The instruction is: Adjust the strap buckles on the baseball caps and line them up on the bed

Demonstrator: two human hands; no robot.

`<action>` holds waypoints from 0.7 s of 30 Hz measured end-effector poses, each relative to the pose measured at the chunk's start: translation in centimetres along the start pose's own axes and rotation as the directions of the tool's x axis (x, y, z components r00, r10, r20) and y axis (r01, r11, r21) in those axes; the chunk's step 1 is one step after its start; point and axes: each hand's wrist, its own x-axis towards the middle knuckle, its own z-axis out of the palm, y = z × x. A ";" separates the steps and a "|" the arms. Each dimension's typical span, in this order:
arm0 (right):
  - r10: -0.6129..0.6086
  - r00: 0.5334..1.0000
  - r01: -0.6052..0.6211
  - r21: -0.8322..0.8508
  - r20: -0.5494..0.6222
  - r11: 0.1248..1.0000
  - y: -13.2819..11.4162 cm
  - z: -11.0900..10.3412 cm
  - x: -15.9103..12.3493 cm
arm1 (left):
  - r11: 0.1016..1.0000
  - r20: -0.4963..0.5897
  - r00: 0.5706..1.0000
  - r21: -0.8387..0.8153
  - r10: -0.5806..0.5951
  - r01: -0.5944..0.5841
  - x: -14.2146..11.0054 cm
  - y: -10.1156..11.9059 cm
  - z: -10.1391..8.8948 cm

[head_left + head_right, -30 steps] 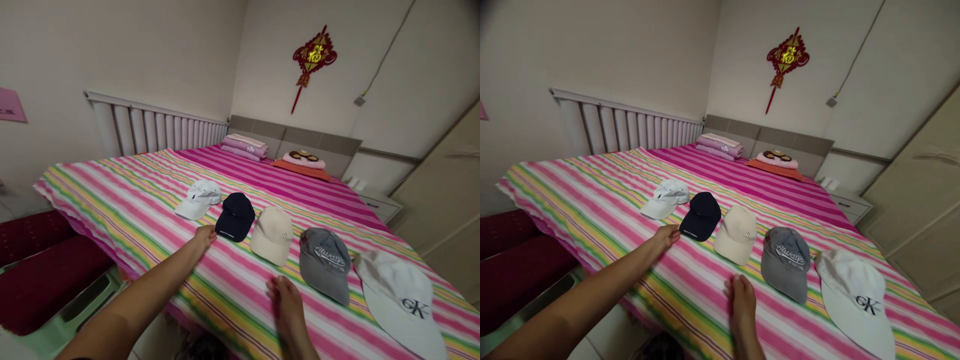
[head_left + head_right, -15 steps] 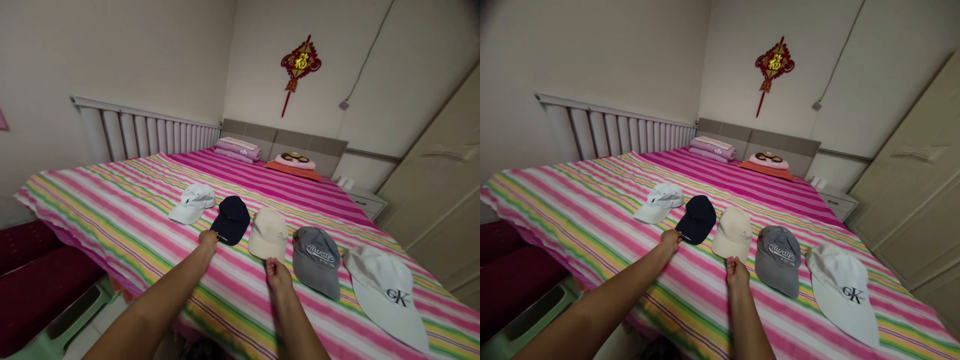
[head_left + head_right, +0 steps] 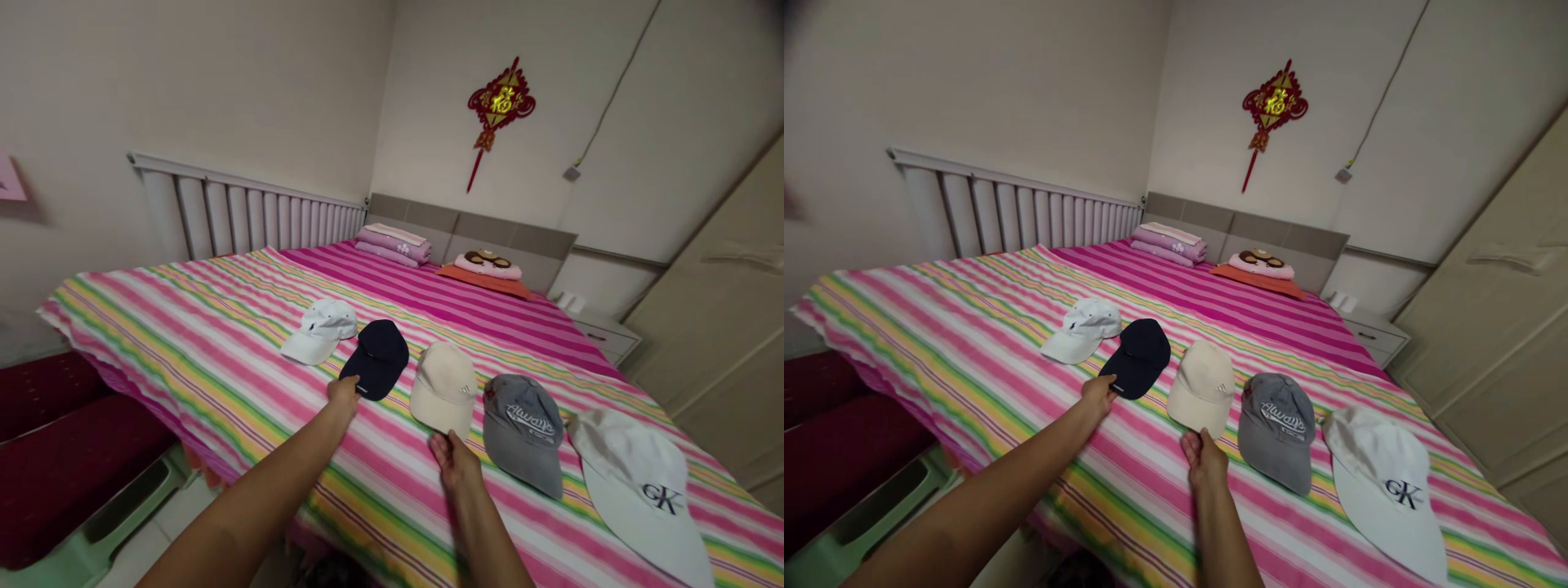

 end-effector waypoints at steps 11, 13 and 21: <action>0.128 0.947 -0.057 -0.238 0.293 0.970 1.6 5.2 -2.1 | 0.968 0.233 0.948 -0.074 -0.217 0.240 -1.2 0.4 0.8; 0.138 0.942 -0.057 -0.263 0.304 0.963 2.2 5.8 -1.7 | 0.974 0.215 0.956 -0.063 -0.200 0.218 -1.2 0.4 0.9; 0.088 0.940 0.000 -0.259 0.328 0.966 3.6 5.3 -1.6 | 0.997 -0.006 0.998 0.038 -0.064 0.065 -1.1 -1.0 1.3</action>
